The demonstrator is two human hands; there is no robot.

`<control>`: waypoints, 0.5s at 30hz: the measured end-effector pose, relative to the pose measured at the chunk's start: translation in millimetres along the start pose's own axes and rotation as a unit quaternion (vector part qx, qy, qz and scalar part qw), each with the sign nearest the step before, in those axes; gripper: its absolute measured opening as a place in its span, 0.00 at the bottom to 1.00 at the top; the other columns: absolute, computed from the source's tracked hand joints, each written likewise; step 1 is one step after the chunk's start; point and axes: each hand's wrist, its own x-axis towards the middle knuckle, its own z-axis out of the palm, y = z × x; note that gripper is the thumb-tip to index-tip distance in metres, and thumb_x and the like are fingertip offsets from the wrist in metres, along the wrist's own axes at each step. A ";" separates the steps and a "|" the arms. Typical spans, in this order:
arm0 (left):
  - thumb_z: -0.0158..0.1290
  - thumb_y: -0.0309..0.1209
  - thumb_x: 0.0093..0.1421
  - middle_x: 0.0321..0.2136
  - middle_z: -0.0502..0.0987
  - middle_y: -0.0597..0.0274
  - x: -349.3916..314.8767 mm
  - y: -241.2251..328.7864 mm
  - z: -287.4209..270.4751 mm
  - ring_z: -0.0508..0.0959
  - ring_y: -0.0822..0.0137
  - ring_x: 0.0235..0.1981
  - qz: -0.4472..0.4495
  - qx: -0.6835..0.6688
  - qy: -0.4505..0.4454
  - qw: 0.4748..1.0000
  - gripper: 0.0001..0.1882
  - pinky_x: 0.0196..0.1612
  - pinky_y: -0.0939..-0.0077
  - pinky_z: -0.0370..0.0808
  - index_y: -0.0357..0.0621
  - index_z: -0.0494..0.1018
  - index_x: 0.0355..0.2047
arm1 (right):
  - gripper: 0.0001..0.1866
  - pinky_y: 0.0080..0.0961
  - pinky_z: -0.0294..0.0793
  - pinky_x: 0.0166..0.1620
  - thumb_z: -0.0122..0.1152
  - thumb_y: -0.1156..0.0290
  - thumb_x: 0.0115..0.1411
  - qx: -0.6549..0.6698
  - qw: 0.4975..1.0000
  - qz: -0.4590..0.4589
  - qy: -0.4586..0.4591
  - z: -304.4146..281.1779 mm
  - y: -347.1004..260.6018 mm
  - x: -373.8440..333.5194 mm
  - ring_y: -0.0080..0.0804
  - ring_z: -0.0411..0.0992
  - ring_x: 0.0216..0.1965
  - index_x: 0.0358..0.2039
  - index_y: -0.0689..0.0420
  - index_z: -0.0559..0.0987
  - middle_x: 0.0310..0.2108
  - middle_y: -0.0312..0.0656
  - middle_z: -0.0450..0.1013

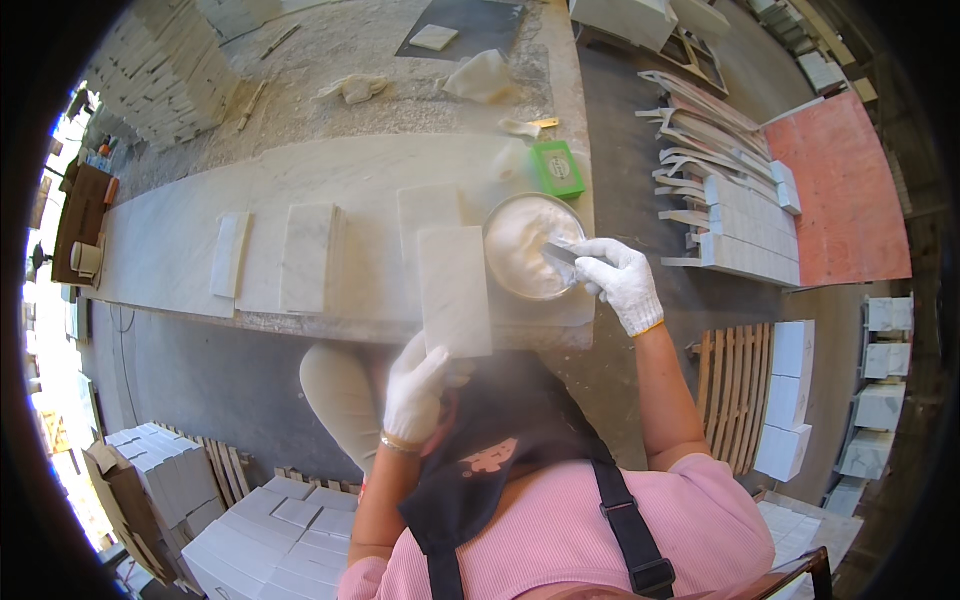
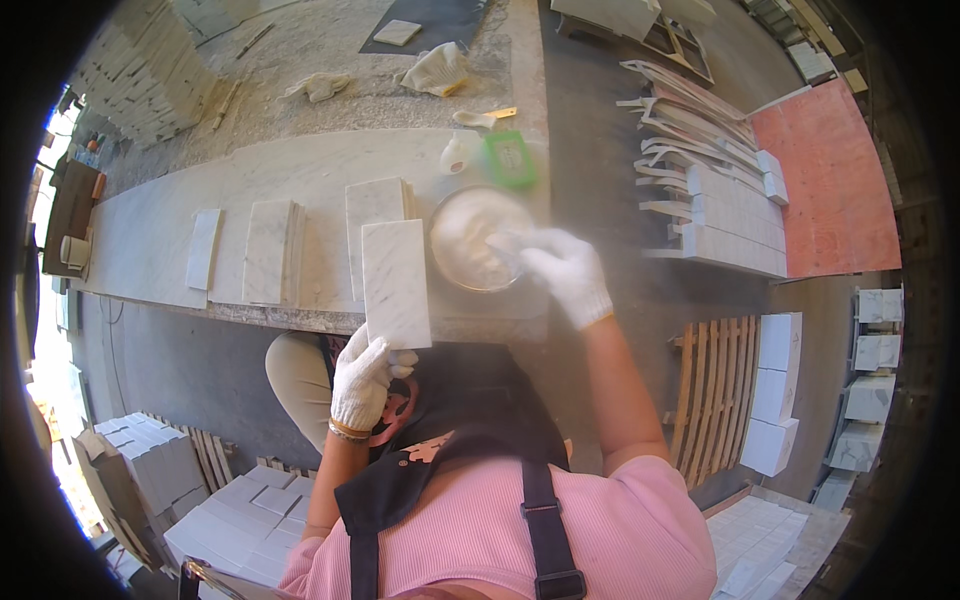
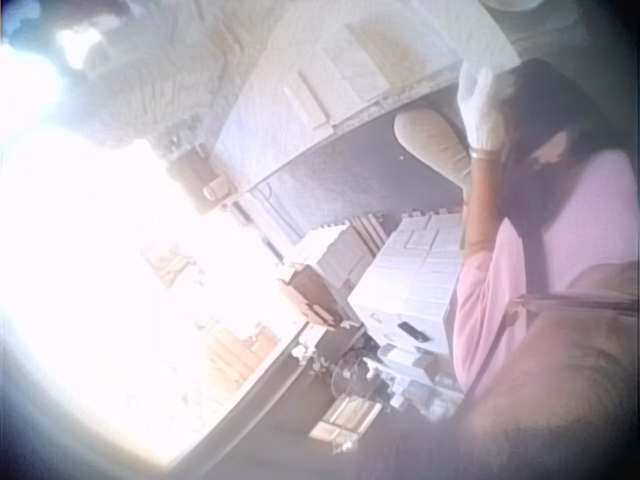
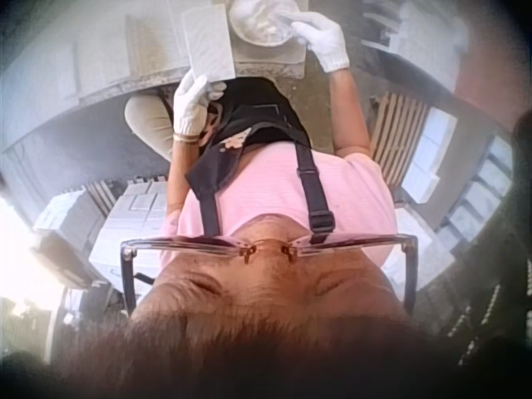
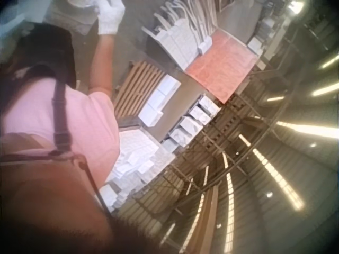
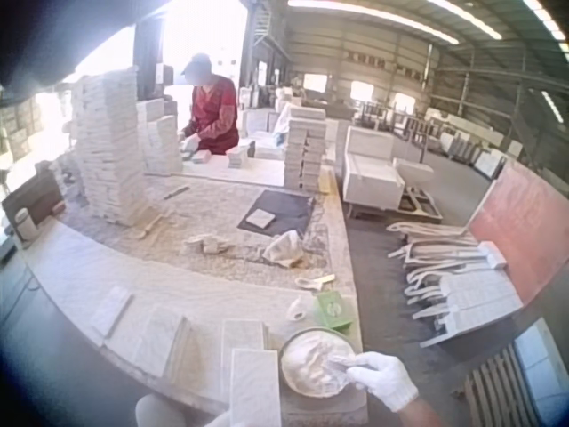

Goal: The person repeatedly scoops a white paste from a small container using a metal spatula and spreads it onto the edges of small rectangular tiles. The person then places the coated tiles on a workbench. The process is repeated for several tiles.

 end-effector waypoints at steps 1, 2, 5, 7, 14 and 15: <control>0.57 0.33 0.67 0.42 0.81 0.55 -0.4 -0.3 0.1 0.81 0.64 0.36 -0.002 0.000 0.004 1.000 0.26 0.36 0.76 0.77 0.32 0.68 0.60 | 0.14 0.13 0.65 0.26 0.65 0.71 0.61 0.005 1.000 -0.009 -0.007 1.2 -0.8 0.4 0.14 0.71 0.24 0.48 0.58 0.83 0.32 0.34 0.81; 0.57 0.33 0.67 0.42 0.80 0.55 -0.5 -0.4 0.1 0.81 0.64 0.36 -0.004 -0.001 0.008 1.000 0.26 0.36 0.76 0.77 0.32 0.68 0.60 | 0.14 0.13 0.65 0.26 0.65 0.71 0.61 0.009 1.000 0.003 -0.007 2.4 -1.8 0.7 0.14 0.71 0.24 0.48 0.58 0.83 0.31 0.34 0.81; 0.57 0.33 0.66 0.42 0.80 0.55 -0.2 -0.1 0.1 0.81 0.64 0.36 -0.008 0.002 0.009 1.000 0.26 0.36 0.74 0.78 0.33 0.68 0.60 | 0.14 0.13 0.65 0.26 0.65 0.71 0.61 0.027 1.000 0.006 -0.011 5.1 -6.0 0.8 0.14 0.71 0.24 0.48 0.58 0.83 0.31 0.35 0.81; 0.57 0.33 0.66 0.42 0.81 0.55 0.2 0.6 -0.2 0.81 0.64 0.36 -0.006 -0.002 -0.001 1.000 0.25 0.37 0.73 0.78 0.33 0.68 0.60 | 0.14 0.13 0.65 0.26 0.65 0.71 0.61 0.041 0.999 0.010 -0.011 5.8 -9.8 -0.3 0.14 0.71 0.24 0.47 0.59 0.83 0.31 0.36 0.81; 0.56 0.35 0.66 0.44 0.81 0.55 -1.3 -0.9 -1.2 0.82 0.63 0.38 -0.013 0.008 0.011 1.000 0.27 0.41 0.72 0.78 0.34 0.68 0.62 | 0.12 0.12 0.66 0.24 0.63 0.73 0.62 0.095 0.995 0.032 -0.011 6.9 -26.6 -8.7 0.16 0.72 0.23 0.46 0.61 0.82 0.29 0.36 0.80; 0.56 0.35 0.66 0.44 0.81 0.55 -1.0 -1.6 -1.7 0.82 0.63 0.38 -0.008 0.009 0.003 1.000 0.28 0.41 0.72 0.79 0.34 0.67 0.63 | 0.12 0.12 0.66 0.24 0.64 0.73 0.63 0.107 0.994 0.029 -0.013 8.8 -29.3 -9.2 0.16 0.72 0.23 0.46 0.61 0.82 0.29 0.36 0.80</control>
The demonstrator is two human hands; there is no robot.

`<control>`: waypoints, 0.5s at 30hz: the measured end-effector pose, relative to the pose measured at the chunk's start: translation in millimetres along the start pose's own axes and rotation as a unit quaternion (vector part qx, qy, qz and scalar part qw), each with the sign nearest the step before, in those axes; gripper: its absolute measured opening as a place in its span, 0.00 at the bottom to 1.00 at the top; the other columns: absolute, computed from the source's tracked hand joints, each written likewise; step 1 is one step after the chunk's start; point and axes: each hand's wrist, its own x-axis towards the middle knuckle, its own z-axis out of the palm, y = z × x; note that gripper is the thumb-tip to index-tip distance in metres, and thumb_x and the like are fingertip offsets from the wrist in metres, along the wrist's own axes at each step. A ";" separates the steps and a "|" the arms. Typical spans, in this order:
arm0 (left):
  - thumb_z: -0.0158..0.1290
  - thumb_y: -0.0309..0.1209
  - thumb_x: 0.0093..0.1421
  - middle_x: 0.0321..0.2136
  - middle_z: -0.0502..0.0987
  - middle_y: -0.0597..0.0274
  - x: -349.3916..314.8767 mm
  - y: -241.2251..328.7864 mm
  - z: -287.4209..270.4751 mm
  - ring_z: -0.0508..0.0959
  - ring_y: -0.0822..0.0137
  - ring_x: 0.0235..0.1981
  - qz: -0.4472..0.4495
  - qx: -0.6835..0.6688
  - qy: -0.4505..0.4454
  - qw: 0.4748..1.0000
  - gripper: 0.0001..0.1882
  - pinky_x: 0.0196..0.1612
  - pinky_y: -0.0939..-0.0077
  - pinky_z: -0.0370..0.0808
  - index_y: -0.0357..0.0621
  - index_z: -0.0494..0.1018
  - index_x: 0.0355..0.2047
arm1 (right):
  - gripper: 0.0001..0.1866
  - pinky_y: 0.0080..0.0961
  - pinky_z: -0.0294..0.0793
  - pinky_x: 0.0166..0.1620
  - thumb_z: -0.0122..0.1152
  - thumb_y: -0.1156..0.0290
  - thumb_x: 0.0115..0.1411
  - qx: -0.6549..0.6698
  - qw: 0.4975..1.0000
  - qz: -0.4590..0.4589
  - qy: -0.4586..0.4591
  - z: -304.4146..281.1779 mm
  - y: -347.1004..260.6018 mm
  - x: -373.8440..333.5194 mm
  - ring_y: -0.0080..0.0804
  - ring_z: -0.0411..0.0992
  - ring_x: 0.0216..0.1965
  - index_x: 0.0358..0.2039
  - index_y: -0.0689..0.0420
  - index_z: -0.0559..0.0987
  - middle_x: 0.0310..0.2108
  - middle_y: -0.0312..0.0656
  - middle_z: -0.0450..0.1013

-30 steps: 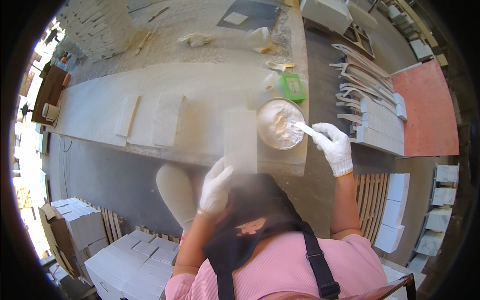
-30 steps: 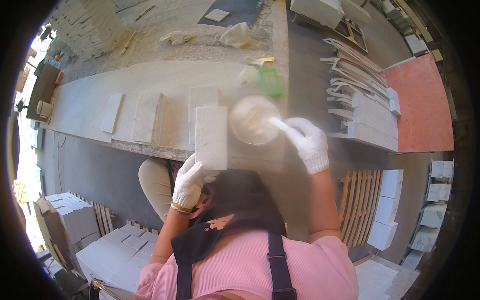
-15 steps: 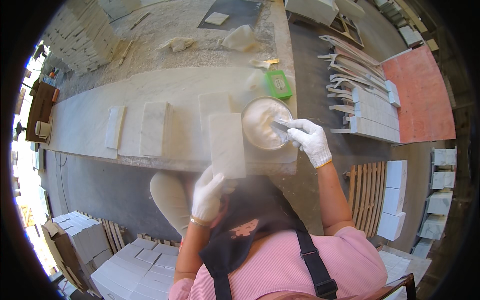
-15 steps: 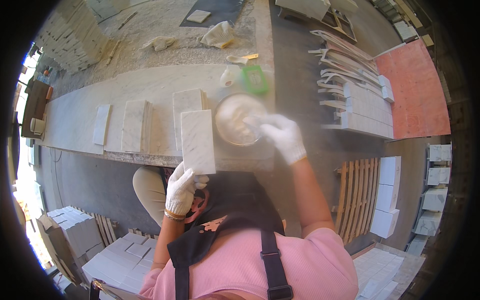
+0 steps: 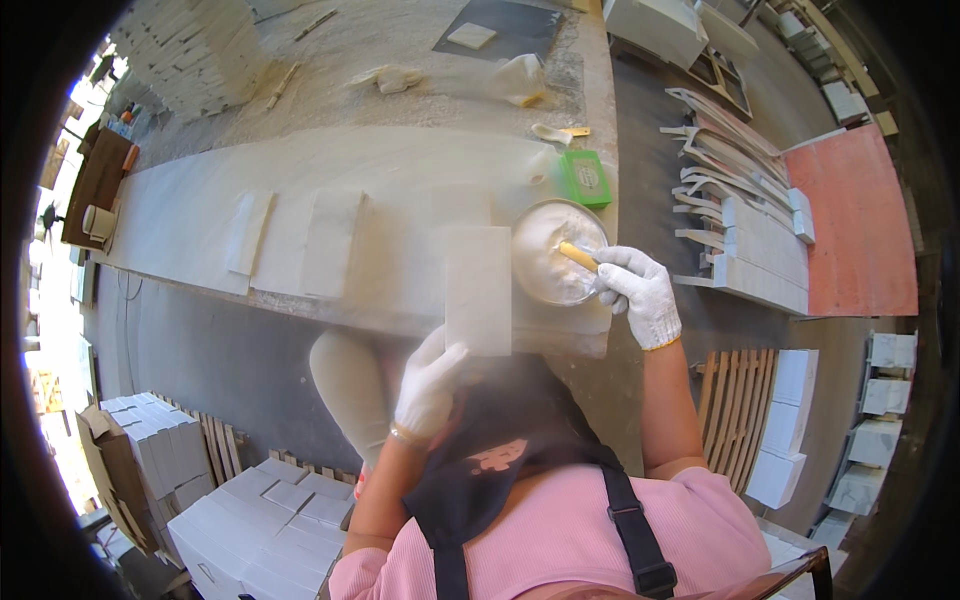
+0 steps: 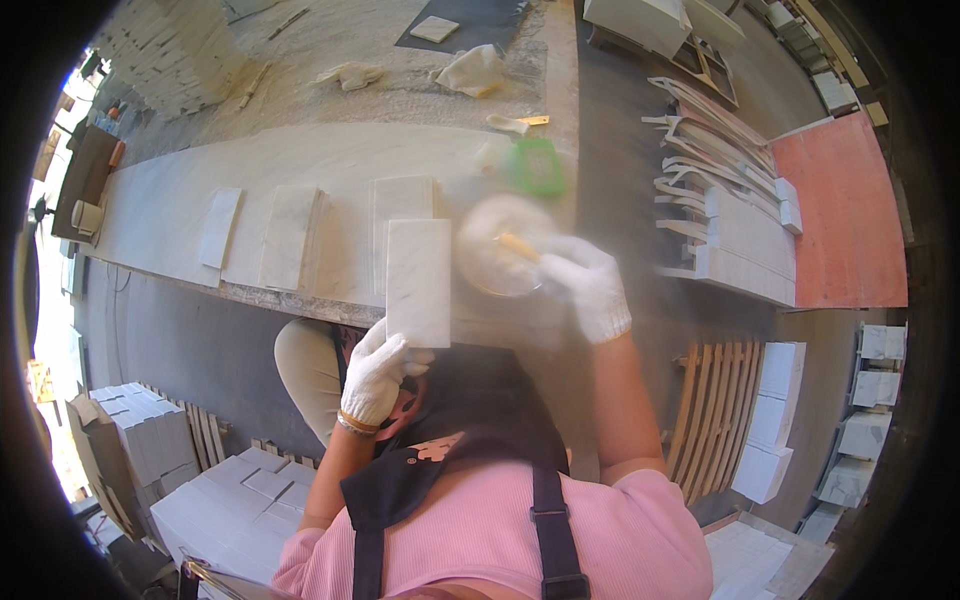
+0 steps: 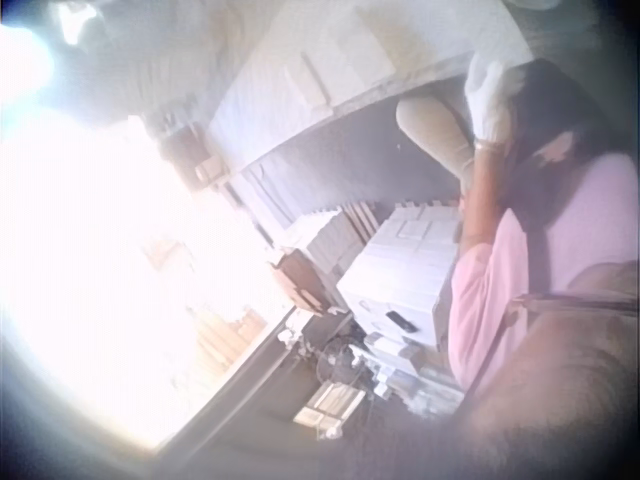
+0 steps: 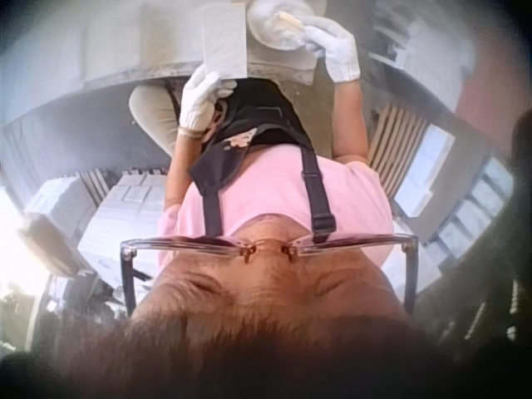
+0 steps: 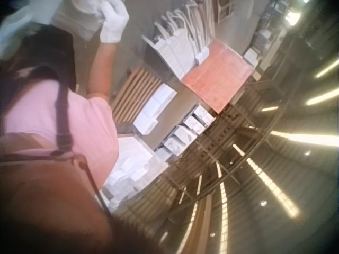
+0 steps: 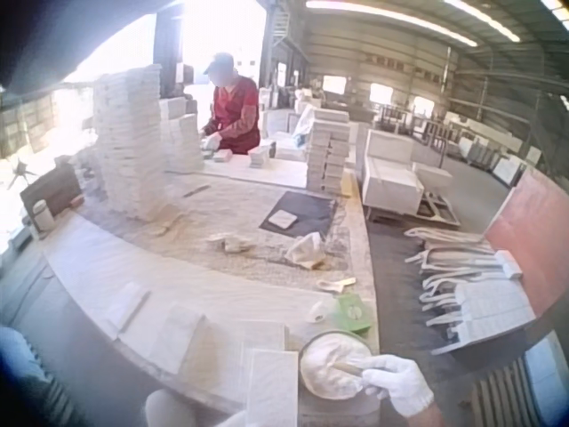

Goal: The person repeatedly scoops a white paste from a small container using a metal spatula and spreads it onto the edges of small rectangular tiles. The person then places the coated tiles on a workbench. The process is repeated for several tiles.

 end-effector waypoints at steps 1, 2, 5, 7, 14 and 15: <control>0.56 0.36 0.67 0.44 0.81 0.55 1.3 -0.8 -0.5 0.82 0.63 0.38 0.006 0.000 -0.007 1.000 0.28 0.42 0.71 0.79 0.35 0.67 0.63 | 0.12 0.12 0.66 0.24 0.64 0.73 0.63 0.012 1.000 -0.002 -0.005 4.0 -1.8 0.6 0.16 0.73 0.23 0.46 0.61 0.82 0.28 0.36 0.80; 0.55 0.36 0.67 0.44 0.81 0.55 1.9 -1.6 -1.2 0.82 0.63 0.38 0.014 -0.001 -0.014 1.000 0.28 0.42 0.71 0.79 0.35 0.67 0.64 | 0.12 0.12 0.67 0.24 0.64 0.73 0.63 0.012 1.000 -0.006 -0.012 8.7 -3.5 1.6 0.16 0.73 0.23 0.46 0.62 0.82 0.29 0.37 0.80; 0.54 0.36 0.68 0.45 0.81 0.55 2.4 -4.3 -2.6 0.82 0.63 0.39 0.006 -0.013 -0.018 1.000 0.29 0.42 0.70 0.79 0.37 0.66 0.65 | 0.12 0.14 0.70 0.25 0.64 0.74 0.63 0.033 0.999 -0.014 -0.035 24.2 -8.9 6.3 0.17 0.73 0.22 0.46 0.63 0.81 0.29 0.38 0.80; 0.54 0.36 0.68 0.45 0.81 0.56 2.8 -5.4 -2.6 0.82 0.64 0.39 0.010 -0.019 -0.020 1.000 0.27 0.42 0.71 0.79 0.37 0.67 0.64 | 0.13 0.14 0.71 0.26 0.64 0.74 0.63 0.033 0.997 -0.017 -0.065 38.0 -10.9 11.2 0.17 0.73 0.23 0.47 0.64 0.81 0.29 0.38 0.80; 0.56 0.39 0.67 0.46 0.81 0.59 2.0 -1.9 -0.4 0.81 0.67 0.39 0.003 0.004 -0.022 1.000 0.27 0.42 0.73 0.77 0.37 0.70 0.62 | 0.06 0.19 0.65 0.23 0.66 0.76 0.58 -0.018 0.990 -0.069 -0.124 72.5 -7.6 28.4 0.20 0.72 0.24 0.37 0.61 0.83 0.28 0.36 0.75; 0.56 0.39 0.67 0.46 0.81 0.59 1.8 -1.4 -0.1 0.81 0.67 0.39 0.006 0.000 -0.026 1.000 0.27 0.42 0.74 0.77 0.37 0.70 0.62 | 0.06 0.21 0.68 0.25 0.67 0.76 0.57 -0.031 0.992 -0.044 -0.118 75.2 -5.7 29.4 0.23 0.73 0.25 0.37 0.61 0.83 0.28 0.37 0.76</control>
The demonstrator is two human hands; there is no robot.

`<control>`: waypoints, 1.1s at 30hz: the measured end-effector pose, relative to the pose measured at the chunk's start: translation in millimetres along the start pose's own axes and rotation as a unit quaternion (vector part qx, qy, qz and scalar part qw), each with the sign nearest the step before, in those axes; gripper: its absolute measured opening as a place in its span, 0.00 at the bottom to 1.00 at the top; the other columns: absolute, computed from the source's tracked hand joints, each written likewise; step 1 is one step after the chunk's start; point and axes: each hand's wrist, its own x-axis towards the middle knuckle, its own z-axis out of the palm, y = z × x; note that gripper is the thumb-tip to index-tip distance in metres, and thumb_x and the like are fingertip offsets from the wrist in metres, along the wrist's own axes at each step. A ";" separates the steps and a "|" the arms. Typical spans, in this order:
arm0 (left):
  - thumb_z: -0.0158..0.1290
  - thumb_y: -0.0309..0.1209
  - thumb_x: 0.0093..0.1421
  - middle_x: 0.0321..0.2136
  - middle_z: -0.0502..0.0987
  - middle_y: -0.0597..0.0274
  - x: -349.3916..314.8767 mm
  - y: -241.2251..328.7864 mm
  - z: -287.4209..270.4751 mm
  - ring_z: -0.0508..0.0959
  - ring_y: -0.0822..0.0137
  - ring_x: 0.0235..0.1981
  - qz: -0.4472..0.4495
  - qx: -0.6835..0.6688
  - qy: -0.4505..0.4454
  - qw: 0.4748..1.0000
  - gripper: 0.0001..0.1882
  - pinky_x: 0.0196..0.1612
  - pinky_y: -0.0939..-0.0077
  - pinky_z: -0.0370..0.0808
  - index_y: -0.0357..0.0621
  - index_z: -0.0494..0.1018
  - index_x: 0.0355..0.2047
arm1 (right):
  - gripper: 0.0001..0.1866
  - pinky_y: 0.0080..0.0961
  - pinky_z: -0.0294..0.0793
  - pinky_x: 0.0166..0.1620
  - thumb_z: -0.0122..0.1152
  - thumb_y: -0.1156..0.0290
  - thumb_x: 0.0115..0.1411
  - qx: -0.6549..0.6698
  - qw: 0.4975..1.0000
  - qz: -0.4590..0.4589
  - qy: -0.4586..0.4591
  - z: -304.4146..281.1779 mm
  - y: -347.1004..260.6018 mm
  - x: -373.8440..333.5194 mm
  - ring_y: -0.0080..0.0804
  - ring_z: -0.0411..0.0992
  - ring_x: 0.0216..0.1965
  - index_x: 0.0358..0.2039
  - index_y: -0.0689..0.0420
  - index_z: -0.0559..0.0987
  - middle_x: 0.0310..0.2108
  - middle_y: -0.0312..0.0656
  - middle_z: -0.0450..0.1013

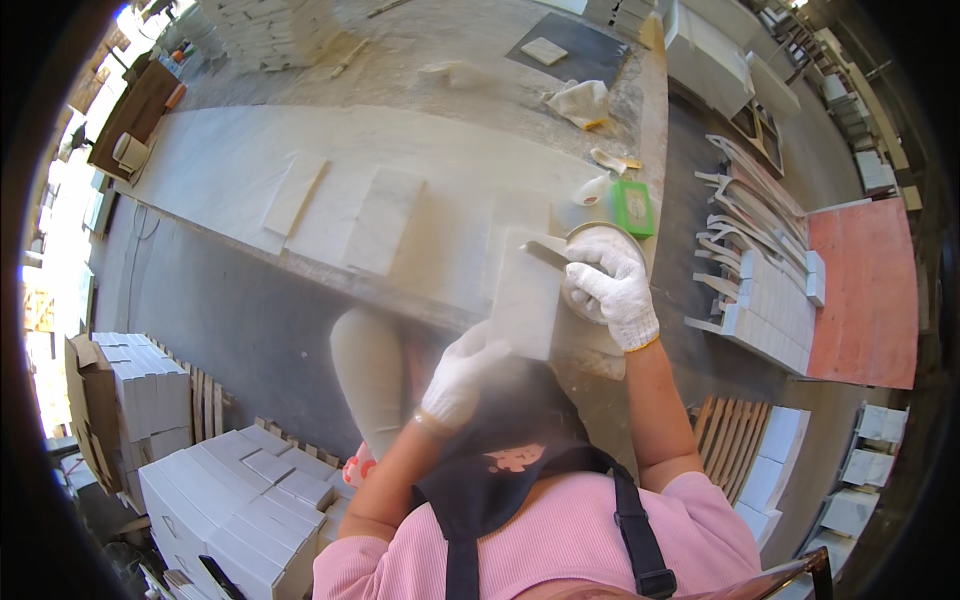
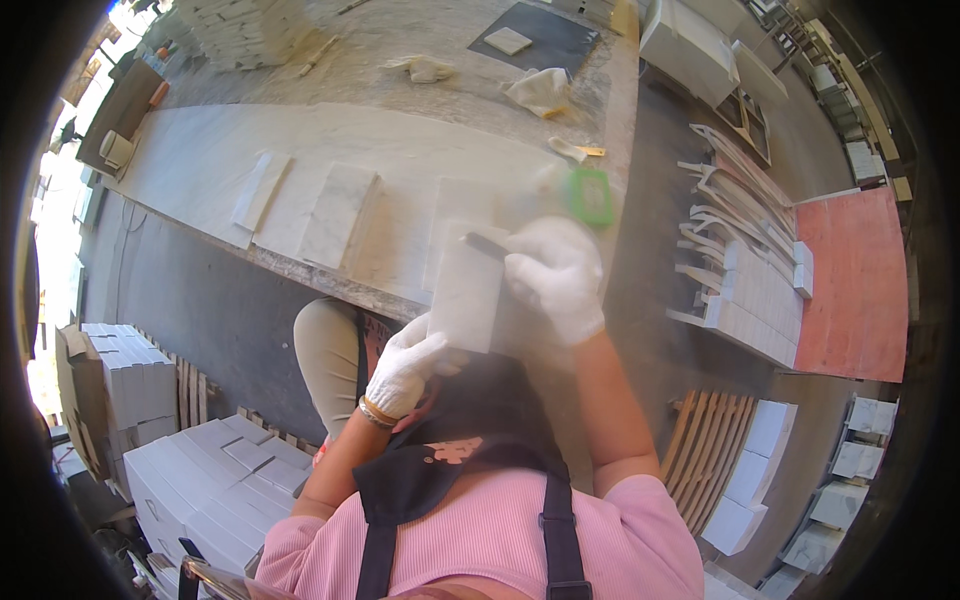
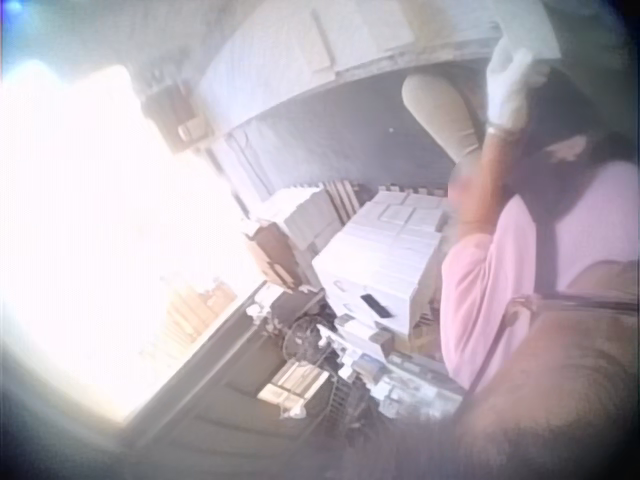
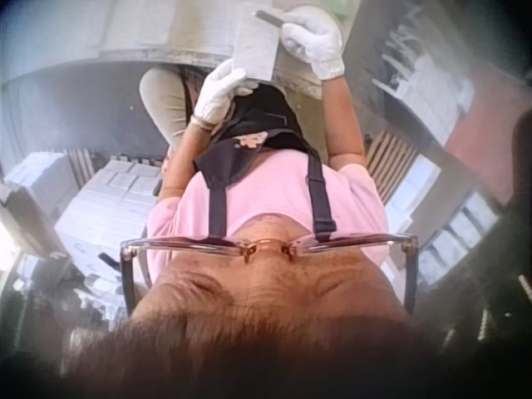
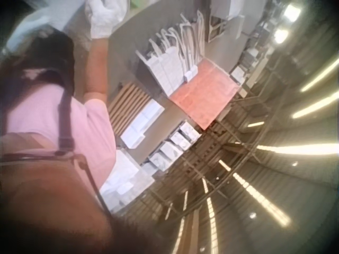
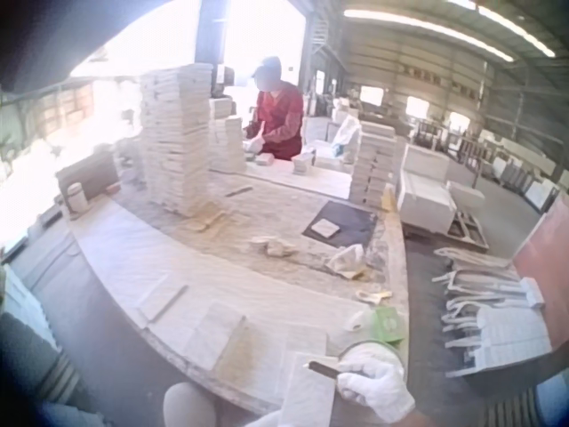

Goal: The person repeatedly scoops a white paste from a small container using a metal spatula and spreads it onto the edges of small rectangular tiles. The person then places the coated tiles on a workbench. The process is repeated for several tiles.

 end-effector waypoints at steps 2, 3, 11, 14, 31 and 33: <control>0.57 0.40 0.66 0.46 0.81 0.59 0.2 0.4 0.6 0.81 0.67 0.39 0.005 -0.002 -0.004 1.000 0.28 0.42 0.74 0.76 0.37 0.70 0.62 | 0.08 0.26 0.71 0.31 0.68 0.76 0.55 -0.093 0.992 -0.081 0.024 5.6 3.3 4.1 0.29 0.75 0.28 0.36 0.61 0.84 0.29 0.40 0.77; 0.57 0.39 0.66 0.46 0.81 0.59 0.5 0.4 0.9 0.81 0.68 0.39 0.008 0.000 -0.004 1.000 0.28 0.42 0.74 0.76 0.37 0.70 0.62 | 0.08 0.29 0.73 0.34 0.69 0.77 0.54 -0.174 0.966 -0.187 0.041 7.2 4.0 4.7 0.33 0.76 0.30 0.36 0.60 0.85 0.30 0.41 0.78; 0.57 0.38 0.67 0.45 0.81 0.59 3.0 -0.1 6.1 0.81 0.69 0.37 0.018 -0.027 0.002 0.999 0.28 0.40 0.75 0.76 0.37 0.69 0.63 | 0.12 0.29 0.79 0.49 0.70 0.76 0.57 -0.401 0.840 -0.354 0.087 5.4 -2.0 -4.9 0.37 0.81 0.44 0.43 0.56 0.87 0.41 0.45 0.83; 0.57 0.39 0.67 0.44 0.81 0.59 4.2 0.4 7.2 0.81 0.69 0.36 0.017 -0.035 0.000 0.999 0.27 0.39 0.75 0.76 0.37 0.70 0.62 | 0.14 0.34 0.78 0.49 0.70 0.72 0.55 -0.438 0.815 -0.372 0.070 5.9 -6.7 -4.7 0.42 0.79 0.43 0.44 0.54 0.86 0.40 0.44 0.82; 0.58 0.35 0.66 0.40 0.82 0.60 4.3 1.4 12.5 0.81 0.69 0.35 0.011 -0.059 0.028 0.998 0.23 0.38 0.77 0.76 0.37 0.73 0.58 | 0.13 0.41 0.74 0.41 0.63 0.63 0.58 -0.523 0.757 -0.390 -0.034 10.0 -38.6 -0.5 0.43 0.75 0.35 0.44 0.44 0.86 0.29 0.43 0.76; 0.58 0.35 0.66 0.40 0.82 0.60 4.5 1.2 11.9 0.81 0.69 0.35 0.009 -0.064 0.021 0.998 0.23 0.38 0.77 0.76 0.37 0.73 0.58 | 0.13 0.35 0.78 0.44 0.68 0.63 0.57 -0.532 0.754 -0.383 -0.025 8.6 -43.5 -7.8 0.41 0.79 0.40 0.43 0.48 0.87 0.35 0.43 0.80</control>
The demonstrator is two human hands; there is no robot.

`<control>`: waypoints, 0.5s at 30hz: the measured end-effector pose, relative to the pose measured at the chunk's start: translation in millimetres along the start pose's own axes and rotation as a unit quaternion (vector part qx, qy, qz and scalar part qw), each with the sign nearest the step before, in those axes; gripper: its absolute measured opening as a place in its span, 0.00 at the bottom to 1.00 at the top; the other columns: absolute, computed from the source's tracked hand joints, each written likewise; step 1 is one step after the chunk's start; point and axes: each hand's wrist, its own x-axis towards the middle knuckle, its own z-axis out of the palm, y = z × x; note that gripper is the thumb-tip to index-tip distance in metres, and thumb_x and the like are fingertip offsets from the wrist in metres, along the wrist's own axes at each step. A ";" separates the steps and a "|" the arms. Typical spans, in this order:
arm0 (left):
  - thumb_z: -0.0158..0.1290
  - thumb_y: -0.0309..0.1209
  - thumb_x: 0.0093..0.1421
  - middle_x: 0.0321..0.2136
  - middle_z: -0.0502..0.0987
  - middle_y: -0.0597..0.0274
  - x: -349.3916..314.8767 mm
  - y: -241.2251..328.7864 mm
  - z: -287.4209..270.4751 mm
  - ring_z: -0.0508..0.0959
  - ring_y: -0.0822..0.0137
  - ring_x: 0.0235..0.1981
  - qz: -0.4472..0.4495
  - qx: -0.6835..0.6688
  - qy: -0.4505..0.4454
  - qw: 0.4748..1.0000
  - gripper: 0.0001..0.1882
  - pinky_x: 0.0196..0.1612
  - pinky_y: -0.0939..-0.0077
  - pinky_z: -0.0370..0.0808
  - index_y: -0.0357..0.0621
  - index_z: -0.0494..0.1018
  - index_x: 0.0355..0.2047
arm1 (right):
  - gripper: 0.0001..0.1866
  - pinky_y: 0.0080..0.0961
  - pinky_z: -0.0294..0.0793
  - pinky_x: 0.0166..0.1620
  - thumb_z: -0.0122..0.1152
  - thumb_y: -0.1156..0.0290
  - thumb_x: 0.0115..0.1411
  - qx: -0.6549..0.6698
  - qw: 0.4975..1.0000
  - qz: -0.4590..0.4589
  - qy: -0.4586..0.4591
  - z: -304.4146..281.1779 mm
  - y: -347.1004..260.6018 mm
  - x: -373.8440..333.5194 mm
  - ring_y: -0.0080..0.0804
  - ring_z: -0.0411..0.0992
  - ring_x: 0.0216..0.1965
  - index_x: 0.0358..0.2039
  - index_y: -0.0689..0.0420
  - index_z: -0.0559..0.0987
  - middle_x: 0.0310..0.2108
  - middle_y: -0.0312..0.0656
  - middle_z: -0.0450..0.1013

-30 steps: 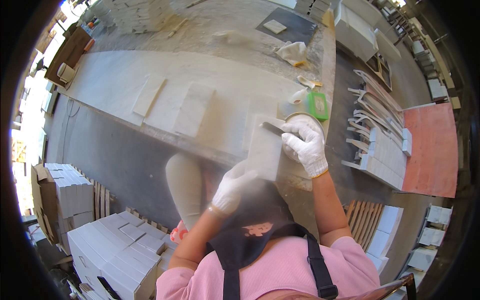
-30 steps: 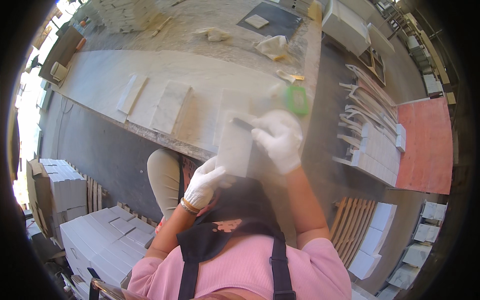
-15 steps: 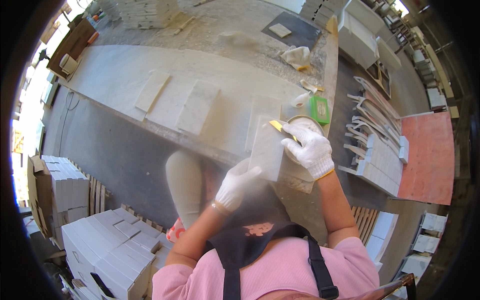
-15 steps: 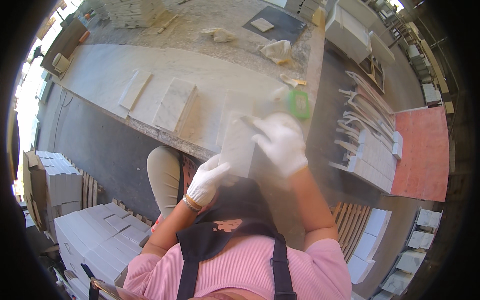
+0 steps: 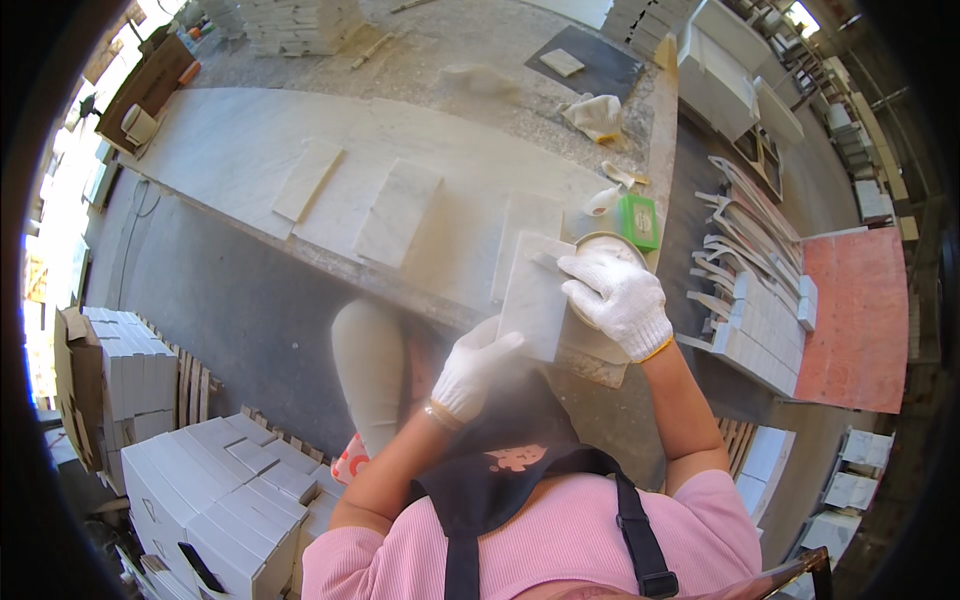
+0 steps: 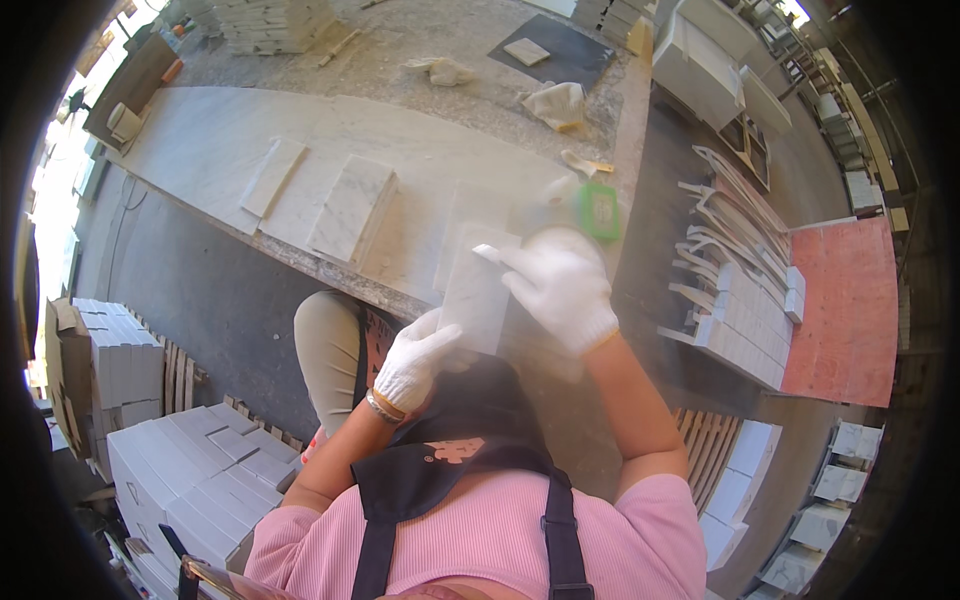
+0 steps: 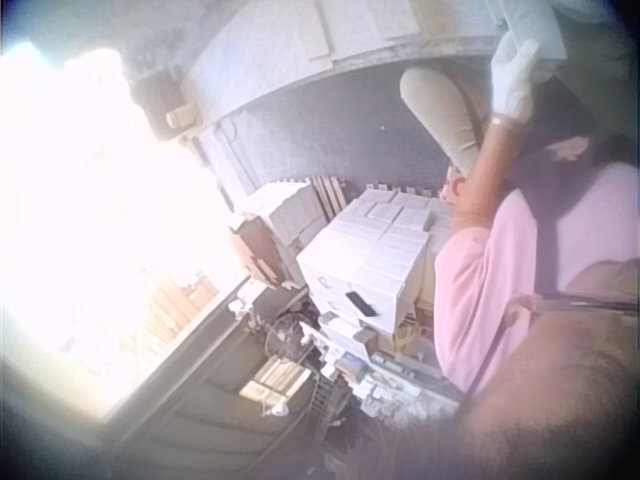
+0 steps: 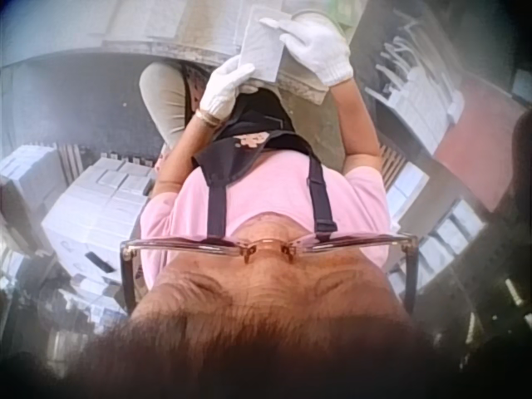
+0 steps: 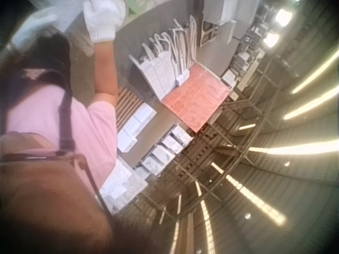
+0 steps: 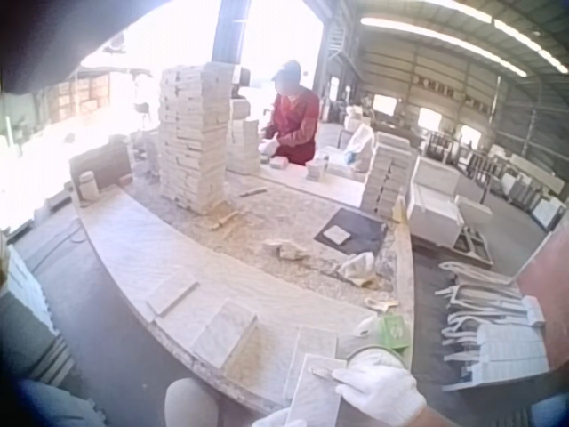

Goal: The person repeatedly scoops a white paste from a small container using a metal spatula and spreads it onto the edges of small rectangular tiles. The person then places the coated tiles on a workbench. The process is repeated for several tiles.

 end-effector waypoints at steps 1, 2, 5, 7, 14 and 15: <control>0.58 0.35 0.66 0.40 0.82 0.60 0.3 -0.1 -0.3 0.81 0.69 0.35 0.001 -0.003 0.001 1.000 0.23 0.38 0.77 0.76 0.37 0.73 0.58 | 0.13 0.32 0.81 0.45 0.70 0.63 0.56 -0.006 1.000 0.004 0.000 -3.0 -2.0 -1.9 0.40 0.81 0.42 0.42 0.49 0.87 0.38 0.43 0.82; 0.58 0.35 0.66 0.40 0.82 0.60 0.5 -0.3 -0.5 0.81 0.69 0.35 -0.001 -0.001 -0.001 1.000 0.23 0.38 0.77 0.76 0.37 0.73 0.58 | 0.13 0.32 0.80 0.46 0.70 0.64 0.56 0.007 1.000 0.013 0.001 -5.0 -3.9 -4.0 0.40 0.81 0.42 0.42 0.50 0.87 0.38 0.43 0.82; 0.57 0.35 0.66 0.40 0.82 0.60 0.4 -0.6 -0.7 0.81 0.69 0.35 0.001 0.000 0.000 1.000 0.23 0.38 0.76 0.76 0.37 0.73 0.58 | 0.13 0.32 0.80 0.46 0.70 0.65 0.55 0.037 0.999 0.036 -0.003 -3.6 -6.0 -7.7 0.39 0.81 0.42 0.42 0.51 0.87 0.38 0.43 0.82; 0.57 0.35 0.66 0.40 0.82 0.60 0.3 -0.5 -0.5 0.81 0.69 0.35 0.000 0.004 0.003 1.000 0.23 0.39 0.76 0.76 0.37 0.73 0.58 | 0.13 0.32 0.80 0.47 0.71 0.65 0.55 0.043 0.997 0.063 -0.026 3.2 -4.3 -6.9 0.39 0.81 0.42 0.42 0.51 0.87 0.38 0.43 0.82; 0.57 0.36 0.66 0.40 0.82 0.59 -0.1 -0.8 -0.9 0.81 0.69 0.35 0.002 0.006 0.001 1.000 0.24 0.39 0.76 0.76 0.36 0.72 0.59 | 0.13 0.34 0.79 0.47 0.71 0.66 0.55 0.018 0.999 0.031 -0.008 11.4 3.3 -5.2 0.41 0.80 0.42 0.42 0.51 0.87 0.38 0.43 0.82; 0.57 0.35 0.67 0.40 0.82 0.59 -0.2 -1.1 -1.2 0.81 0.69 0.35 0.002 0.007 0.002 1.000 0.24 0.39 0.76 0.77 0.36 0.72 0.59 | 0.13 0.34 0.79 0.47 0.71 0.65 0.55 0.019 0.999 0.034 -0.010 10.2 3.3 -6.5 0.41 0.80 0.42 0.42 0.51 0.87 0.38 0.43 0.82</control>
